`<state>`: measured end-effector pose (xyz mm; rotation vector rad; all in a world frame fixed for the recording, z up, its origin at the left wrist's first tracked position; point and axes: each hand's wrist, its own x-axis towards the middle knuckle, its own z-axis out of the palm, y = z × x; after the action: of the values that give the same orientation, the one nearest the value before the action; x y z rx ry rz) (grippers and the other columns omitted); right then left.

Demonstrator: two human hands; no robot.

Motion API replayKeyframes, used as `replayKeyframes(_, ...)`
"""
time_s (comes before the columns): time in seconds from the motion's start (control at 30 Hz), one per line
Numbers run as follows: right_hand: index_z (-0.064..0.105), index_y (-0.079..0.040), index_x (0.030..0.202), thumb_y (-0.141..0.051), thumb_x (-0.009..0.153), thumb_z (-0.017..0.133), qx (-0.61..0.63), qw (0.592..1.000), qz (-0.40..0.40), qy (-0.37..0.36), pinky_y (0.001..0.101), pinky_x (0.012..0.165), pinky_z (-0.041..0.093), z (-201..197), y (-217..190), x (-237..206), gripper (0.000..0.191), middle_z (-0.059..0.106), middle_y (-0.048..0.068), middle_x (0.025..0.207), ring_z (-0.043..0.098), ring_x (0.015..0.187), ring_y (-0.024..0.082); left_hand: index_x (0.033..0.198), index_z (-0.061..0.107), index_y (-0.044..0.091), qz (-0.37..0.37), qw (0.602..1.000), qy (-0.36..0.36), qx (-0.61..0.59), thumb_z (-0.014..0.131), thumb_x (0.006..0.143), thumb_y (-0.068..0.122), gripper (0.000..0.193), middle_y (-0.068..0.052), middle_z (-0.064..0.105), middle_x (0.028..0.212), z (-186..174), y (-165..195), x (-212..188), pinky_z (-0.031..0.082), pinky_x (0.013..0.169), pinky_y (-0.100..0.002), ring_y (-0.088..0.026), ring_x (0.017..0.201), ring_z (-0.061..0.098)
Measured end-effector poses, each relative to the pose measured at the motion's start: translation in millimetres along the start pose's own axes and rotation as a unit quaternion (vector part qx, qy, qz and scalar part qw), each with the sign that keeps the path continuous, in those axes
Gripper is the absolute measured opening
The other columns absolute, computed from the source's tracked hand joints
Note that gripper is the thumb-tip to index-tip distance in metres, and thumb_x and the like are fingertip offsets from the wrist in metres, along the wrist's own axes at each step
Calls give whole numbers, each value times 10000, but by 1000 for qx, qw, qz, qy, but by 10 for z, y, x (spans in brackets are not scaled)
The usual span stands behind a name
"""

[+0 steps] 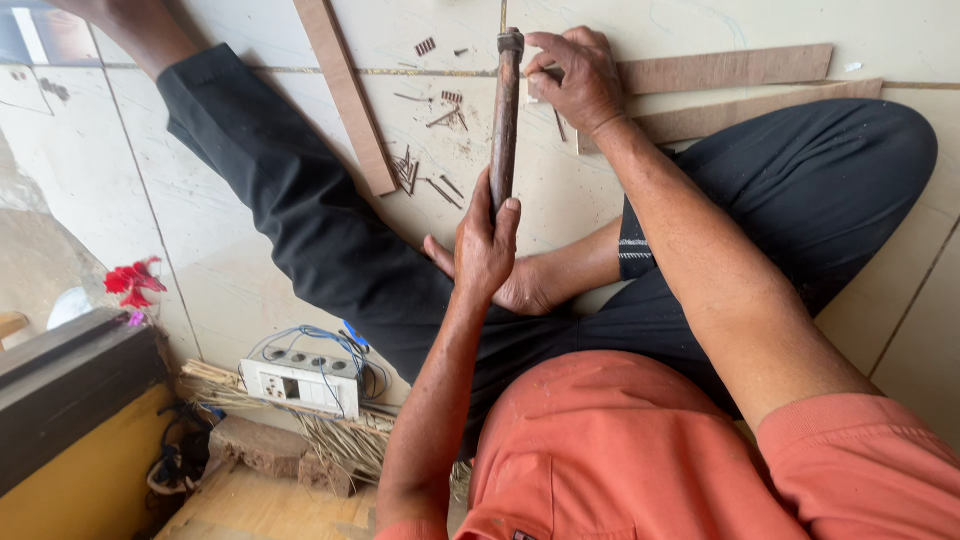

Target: The person sits on the floor and assembles wooden frames by hammering nails into small wooden pieces. They measure a piece with a tape measure, then repeatedly pick up nails and hammer them into the wood to join the pieces together.

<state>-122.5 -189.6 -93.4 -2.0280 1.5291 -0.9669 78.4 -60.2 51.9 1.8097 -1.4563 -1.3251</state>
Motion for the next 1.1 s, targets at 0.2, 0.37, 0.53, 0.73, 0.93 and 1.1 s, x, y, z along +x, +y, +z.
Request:
replayKeyframes(0.2, 405, -173, 1566, 127, 919, 565, 41, 998, 43, 27, 364, 1136, 483, -73, -3, -2, 731, 674, 10, 1329, 603, 1204, 229, 1572, 407, 57, 35, 999, -1, -24, 569, 1048, 332, 613, -82, 671, 791, -62, 173, -120, 544, 651, -338, -167, 682, 659)
replayKeyframes(0.37, 362, -191, 1609, 190, 920, 473, 56, 996, 51, 45, 352, 1149, 512, -32, -4, -7, 794, 666, 9, 1309, 618, 1211, 215, 1605, 357, 28, 228, 972, 59, 27, 533, 1163, 330, 564, -282, 688, 1288, -43, 85, -127, 577, 954, -415, -326, 1152, 719)
replayKeyframes(0.53, 367, -191, 1607, 202, 890, 462, 31, 997, 53, 42, 363, 1136, 507, -32, 3, -32, 823, 662, 32, 1295, 618, 1230, 230, 1538, 425, -6, 42, 996, -16, 80, 571, 1059, 313, 594, -298, 712, 1196, -26, 52, 10, 551, 895, -427, -365, 1060, 718)
replayKeyframes(0.73, 342, -180, 1619, 194, 907, 504, 16, 997, 1, 78, 401, 1143, 484, -4, 69, 26, 820, 660, 29, 1287, 609, 1214, 234, 1565, 381, 20, 156, 988, 14, -7, 538, 1103, 322, 574, -212, 726, 1124, -87, 271, -163, 580, 873, -404, -295, 977, 742)
replayKeyframes(0.93, 376, -200, 1600, 218, 842, 473, 9, 998, 48, 46, 380, 1139, 473, 6, 31, -7, 870, 662, 10, 1257, 601, 1213, 220, 1564, 419, 89, -82, 996, -40, 19, 536, 1017, 324, 607, -189, 718, 890, -46, 213, 9, 556, 685, -395, -262, 715, 681)
replayKeyframes(1.1, 370, -178, 1607, 203, 872, 497, -15, 998, 24, 56, 407, 1166, 446, -47, -19, 33, 837, 660, -4, 1257, 587, 1210, 229, 1585, 347, 79, 105, 994, 8, 15, 516, 1130, 336, 549, -121, 677, 853, -24, 4, -72, 548, 709, -349, -195, 737, 674)
